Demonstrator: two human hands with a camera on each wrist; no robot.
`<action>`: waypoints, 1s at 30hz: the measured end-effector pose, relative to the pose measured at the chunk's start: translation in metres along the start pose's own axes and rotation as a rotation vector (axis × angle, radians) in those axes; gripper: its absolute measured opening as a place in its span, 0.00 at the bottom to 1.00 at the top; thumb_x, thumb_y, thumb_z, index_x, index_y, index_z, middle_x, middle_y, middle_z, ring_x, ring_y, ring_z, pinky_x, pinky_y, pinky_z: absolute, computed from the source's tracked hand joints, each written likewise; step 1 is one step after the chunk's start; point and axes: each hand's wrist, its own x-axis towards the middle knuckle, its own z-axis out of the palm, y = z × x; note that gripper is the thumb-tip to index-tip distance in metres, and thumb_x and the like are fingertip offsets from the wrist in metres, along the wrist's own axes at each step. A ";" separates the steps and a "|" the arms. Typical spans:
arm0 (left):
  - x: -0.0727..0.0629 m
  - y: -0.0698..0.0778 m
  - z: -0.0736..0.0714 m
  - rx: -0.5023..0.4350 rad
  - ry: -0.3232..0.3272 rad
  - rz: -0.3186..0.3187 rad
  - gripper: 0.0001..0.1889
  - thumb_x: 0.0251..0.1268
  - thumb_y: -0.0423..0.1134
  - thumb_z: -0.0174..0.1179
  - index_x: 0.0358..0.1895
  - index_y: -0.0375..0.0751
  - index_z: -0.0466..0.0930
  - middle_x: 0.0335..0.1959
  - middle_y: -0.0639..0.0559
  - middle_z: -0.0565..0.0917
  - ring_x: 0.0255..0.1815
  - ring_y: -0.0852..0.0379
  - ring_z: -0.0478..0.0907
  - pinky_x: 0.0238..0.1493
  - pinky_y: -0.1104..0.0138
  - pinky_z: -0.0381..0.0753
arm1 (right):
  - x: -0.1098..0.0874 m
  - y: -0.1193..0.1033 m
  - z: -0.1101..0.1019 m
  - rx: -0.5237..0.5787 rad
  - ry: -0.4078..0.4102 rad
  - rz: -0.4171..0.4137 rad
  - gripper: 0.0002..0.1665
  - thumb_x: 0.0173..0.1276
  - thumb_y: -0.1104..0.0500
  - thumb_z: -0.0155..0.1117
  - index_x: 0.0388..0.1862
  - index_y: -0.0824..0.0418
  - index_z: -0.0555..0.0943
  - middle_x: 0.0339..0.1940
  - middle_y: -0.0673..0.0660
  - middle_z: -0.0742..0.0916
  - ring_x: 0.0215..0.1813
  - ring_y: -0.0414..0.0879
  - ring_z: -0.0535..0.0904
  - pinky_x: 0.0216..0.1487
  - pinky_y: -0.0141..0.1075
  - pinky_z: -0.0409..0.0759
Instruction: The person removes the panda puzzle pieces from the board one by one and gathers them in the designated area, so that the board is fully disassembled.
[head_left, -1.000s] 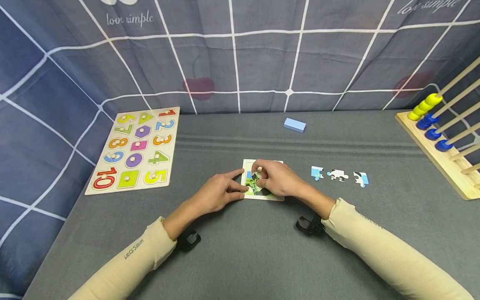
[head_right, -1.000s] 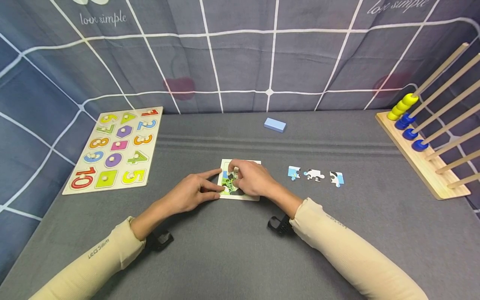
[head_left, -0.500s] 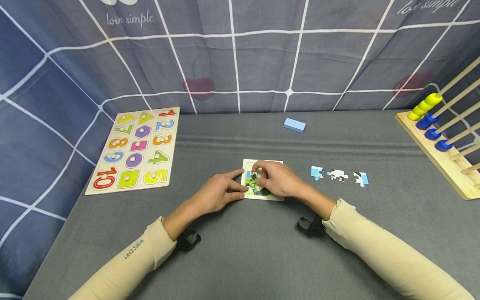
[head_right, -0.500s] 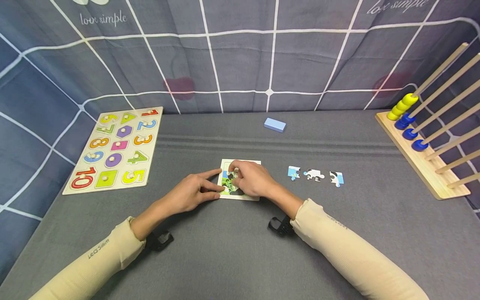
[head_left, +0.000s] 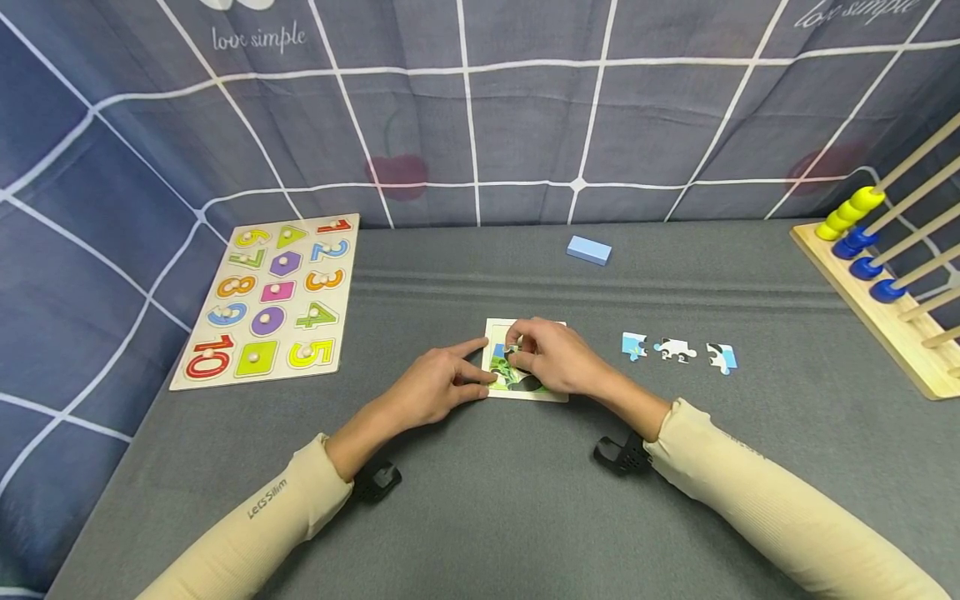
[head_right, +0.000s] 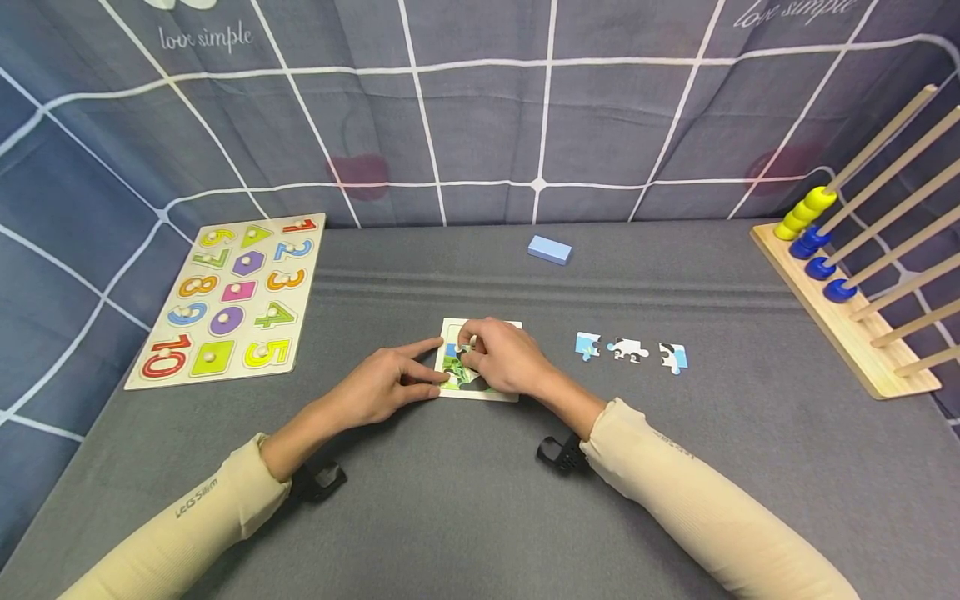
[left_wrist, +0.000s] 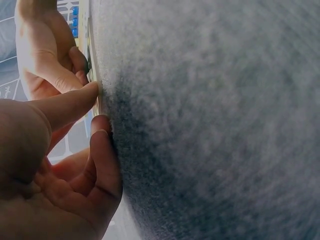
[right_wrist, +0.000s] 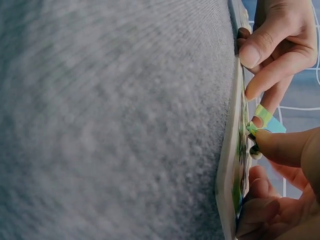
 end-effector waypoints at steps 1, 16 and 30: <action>0.000 0.000 0.000 0.003 -0.001 0.000 0.12 0.64 0.36 0.68 0.50 0.41 0.88 0.70 0.40 0.70 0.57 0.50 0.79 0.50 0.58 0.74 | 0.000 0.000 0.000 0.000 0.000 0.004 0.04 0.68 0.62 0.66 0.34 0.55 0.80 0.25 0.49 0.78 0.26 0.43 0.70 0.29 0.39 0.67; -0.001 0.002 0.000 0.000 0.005 0.000 0.13 0.63 0.36 0.68 0.50 0.42 0.88 0.70 0.40 0.70 0.61 0.47 0.76 0.56 0.54 0.74 | -0.001 0.000 -0.004 0.113 0.010 -0.034 0.04 0.65 0.66 0.67 0.31 0.58 0.84 0.24 0.48 0.81 0.28 0.43 0.74 0.32 0.38 0.71; 0.000 0.002 -0.001 0.005 0.006 0.014 0.12 0.63 0.36 0.68 0.50 0.42 0.88 0.69 0.39 0.70 0.52 0.54 0.80 0.51 0.57 0.74 | -0.009 0.001 -0.014 0.194 0.056 -0.041 0.04 0.67 0.67 0.64 0.35 0.62 0.86 0.23 0.50 0.80 0.27 0.44 0.73 0.30 0.36 0.70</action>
